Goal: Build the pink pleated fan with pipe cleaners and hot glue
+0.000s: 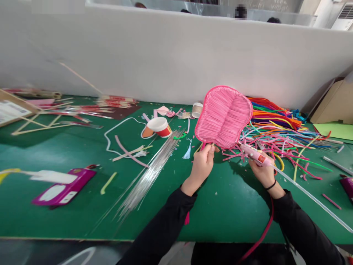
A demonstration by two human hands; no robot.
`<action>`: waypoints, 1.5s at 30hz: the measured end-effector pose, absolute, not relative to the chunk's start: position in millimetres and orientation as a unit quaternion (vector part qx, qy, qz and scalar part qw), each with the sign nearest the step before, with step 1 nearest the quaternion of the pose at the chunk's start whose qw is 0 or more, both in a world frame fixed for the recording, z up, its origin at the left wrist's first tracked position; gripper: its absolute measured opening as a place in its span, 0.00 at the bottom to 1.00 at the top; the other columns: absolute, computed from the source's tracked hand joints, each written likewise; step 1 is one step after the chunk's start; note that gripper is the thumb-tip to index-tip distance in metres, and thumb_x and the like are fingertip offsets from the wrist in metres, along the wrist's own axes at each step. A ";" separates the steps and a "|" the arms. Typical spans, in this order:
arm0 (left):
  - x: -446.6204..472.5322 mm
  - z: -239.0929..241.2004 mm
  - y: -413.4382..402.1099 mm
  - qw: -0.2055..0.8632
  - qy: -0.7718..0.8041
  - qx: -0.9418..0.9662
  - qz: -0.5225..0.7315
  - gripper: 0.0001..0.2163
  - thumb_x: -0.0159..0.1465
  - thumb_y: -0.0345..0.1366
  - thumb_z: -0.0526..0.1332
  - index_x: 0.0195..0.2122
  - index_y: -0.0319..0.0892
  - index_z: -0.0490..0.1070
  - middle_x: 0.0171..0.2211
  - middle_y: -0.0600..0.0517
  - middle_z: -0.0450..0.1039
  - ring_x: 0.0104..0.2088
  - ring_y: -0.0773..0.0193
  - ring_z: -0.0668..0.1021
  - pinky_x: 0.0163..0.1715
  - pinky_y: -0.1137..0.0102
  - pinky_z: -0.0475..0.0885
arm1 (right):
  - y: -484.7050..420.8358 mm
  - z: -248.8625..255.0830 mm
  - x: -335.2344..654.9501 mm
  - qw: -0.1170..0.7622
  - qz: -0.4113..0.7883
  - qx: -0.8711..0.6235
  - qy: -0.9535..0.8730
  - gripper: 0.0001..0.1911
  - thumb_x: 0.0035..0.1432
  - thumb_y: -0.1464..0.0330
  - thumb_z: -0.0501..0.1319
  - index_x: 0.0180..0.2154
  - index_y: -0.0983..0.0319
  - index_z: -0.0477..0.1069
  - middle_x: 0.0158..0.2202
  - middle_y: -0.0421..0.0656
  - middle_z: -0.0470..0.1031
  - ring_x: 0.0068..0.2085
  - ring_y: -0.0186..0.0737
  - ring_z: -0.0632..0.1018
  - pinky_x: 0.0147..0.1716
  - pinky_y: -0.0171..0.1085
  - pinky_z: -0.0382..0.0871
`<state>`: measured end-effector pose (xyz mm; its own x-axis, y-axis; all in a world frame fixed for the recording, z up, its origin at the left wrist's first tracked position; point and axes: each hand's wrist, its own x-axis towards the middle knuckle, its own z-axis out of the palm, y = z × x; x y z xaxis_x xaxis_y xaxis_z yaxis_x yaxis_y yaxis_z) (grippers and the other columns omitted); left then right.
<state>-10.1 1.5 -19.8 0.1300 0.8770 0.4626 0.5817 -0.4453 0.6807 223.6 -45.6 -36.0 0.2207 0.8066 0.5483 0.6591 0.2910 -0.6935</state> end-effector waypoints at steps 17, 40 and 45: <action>-9.3 -20.0 0.2 0.183 0.501 0.729 0.429 0.16 0.72 0.39 0.49 0.33 0.42 0.73 0.19 0.55 0.68 0.21 0.64 0.73 0.27 0.70 0.65 | -49.9 -36.2 218.3 0.491 0.052 -0.570 -0.657 0.16 0.56 0.63 0.61 0.22 0.56 0.55 0.18 0.34 0.62 0.18 0.32 0.65 0.19 0.32 0.57; -32.4 -12.4 25.3 0.279 0.557 0.537 0.569 0.18 0.71 0.48 0.51 0.32 0.42 0.71 0.17 0.59 0.59 0.17 0.69 0.63 0.20 0.72 0.57 | -30.5 -24.7 230.2 0.289 -0.104 -0.615 -0.727 0.08 0.60 0.65 0.59 0.40 0.63 0.68 0.35 0.46 0.74 0.29 0.39 0.74 0.23 0.34 0.57; -36.8 -16.0 35.5 0.384 0.505 0.454 0.626 0.20 0.68 0.54 0.54 0.31 0.42 0.68 0.16 0.61 0.54 0.13 0.72 0.56 0.14 0.74 0.51 | -7.6 -20.7 202.7 0.113 -0.072 -0.673 -0.727 0.11 0.58 0.74 0.57 0.44 0.68 0.64 0.45 0.56 0.70 0.34 0.44 0.75 0.31 0.38 0.65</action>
